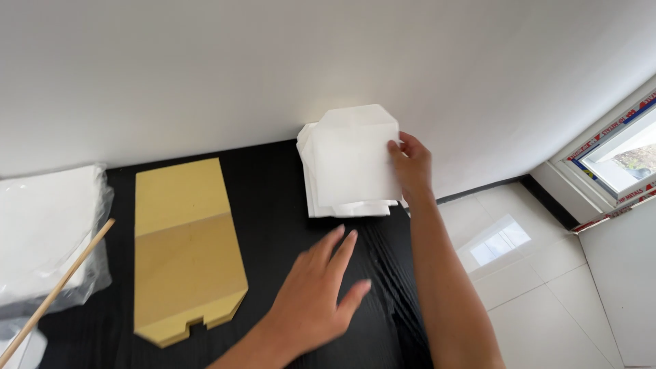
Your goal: Manually assembling a paper bag by folding paper around a template and gluing the seams.
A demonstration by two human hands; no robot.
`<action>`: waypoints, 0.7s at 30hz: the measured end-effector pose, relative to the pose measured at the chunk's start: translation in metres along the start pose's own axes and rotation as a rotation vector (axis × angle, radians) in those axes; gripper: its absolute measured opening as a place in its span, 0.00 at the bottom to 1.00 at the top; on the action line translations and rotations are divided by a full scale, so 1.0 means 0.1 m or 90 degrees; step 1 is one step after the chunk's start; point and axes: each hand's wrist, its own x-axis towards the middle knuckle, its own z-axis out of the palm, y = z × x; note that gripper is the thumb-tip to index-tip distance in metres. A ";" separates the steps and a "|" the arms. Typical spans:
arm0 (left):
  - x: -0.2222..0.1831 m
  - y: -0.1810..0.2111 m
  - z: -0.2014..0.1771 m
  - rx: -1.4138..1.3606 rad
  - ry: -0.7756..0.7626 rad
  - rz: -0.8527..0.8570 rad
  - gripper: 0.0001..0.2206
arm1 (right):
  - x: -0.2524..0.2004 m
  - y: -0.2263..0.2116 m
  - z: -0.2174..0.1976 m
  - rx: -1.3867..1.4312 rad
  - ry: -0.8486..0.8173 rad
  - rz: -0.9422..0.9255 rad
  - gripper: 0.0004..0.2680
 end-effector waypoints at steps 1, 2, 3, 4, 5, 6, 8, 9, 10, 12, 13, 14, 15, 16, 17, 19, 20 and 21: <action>0.25 -0.03 -0.06 0.037 0.037 0.041 0.32 | 0.28 0.15 0.07 -0.056 -0.008 -0.046 0.16; 0.49 -0.05 -0.11 0.075 0.071 0.082 0.28 | 0.55 0.32 0.12 -0.111 -0.015 -0.089 0.17; 0.75 -0.13 -0.10 0.076 0.069 0.084 0.28 | 0.67 0.44 0.15 -0.109 -0.012 -0.088 0.17; 1.01 -0.22 -0.10 0.137 0.056 0.082 0.27 | 0.78 0.58 0.18 -0.218 0.019 -0.165 0.19; 1.27 -0.31 -0.09 0.198 0.044 0.080 0.26 | 0.90 0.72 0.22 -0.327 0.049 -0.240 0.22; 1.49 -0.47 -0.06 0.200 0.045 0.082 0.26 | 0.87 0.73 0.28 -0.325 0.051 -0.241 0.22; 1.91 -0.78 0.01 0.280 -0.005 -0.002 0.28 | 0.81 0.77 0.37 -0.419 -0.007 -0.182 0.27; 2.03 -0.87 0.02 0.282 -0.005 -0.002 0.28 | 0.84 0.79 0.40 -0.417 -0.008 -0.183 0.27; 2.14 -0.96 0.03 0.318 -0.019 -0.026 0.27 | 0.85 0.81 0.41 -0.390 -0.031 -0.159 0.27; 2.35 -1.12 0.07 0.354 -0.033 -0.046 0.26 | 0.83 0.76 0.40 -0.363 -0.049 -0.136 0.28; 2.44 -1.21 0.11 0.365 -0.051 -0.050 0.26 | 0.79 0.68 0.38 -0.326 -0.045 -0.094 0.26; 2.49 -1.30 0.16 0.372 -0.069 -0.060 0.26 | 0.74 0.63 0.37 -0.295 -0.045 -0.051 0.24; 2.54 -1.43 0.21 0.367 -0.068 -0.062 0.26 | 0.82 0.71 0.38 -0.301 -0.045 -0.051 0.24; 2.59 -1.54 0.26 0.373 -0.081 -0.070 0.25 | 0.90 0.78 0.38 -0.299 -0.036 -0.051 0.24; 2.64 -1.65 0.30 0.380 -0.095 -0.077 0.25 | 0.98 0.86 0.38 -0.297 -0.027 -0.052 0.24; 2.65 -1.76 0.33 0.384 -0.092 -0.077 0.26 | 0.97 0.85 0.42 -0.293 -0.020 -0.042 0.23; 2.64 -1.82 0.35 0.392 -0.095 -0.077 0.27 | 0.95 0.87 0.45 -0.284 -0.014 -0.028 0.21; 2.60 -1.82 0.37 0.391 -0.096 -0.078 0.27 | 0.95 0.87 0.46 -0.285 -0.015 -0.026 0.21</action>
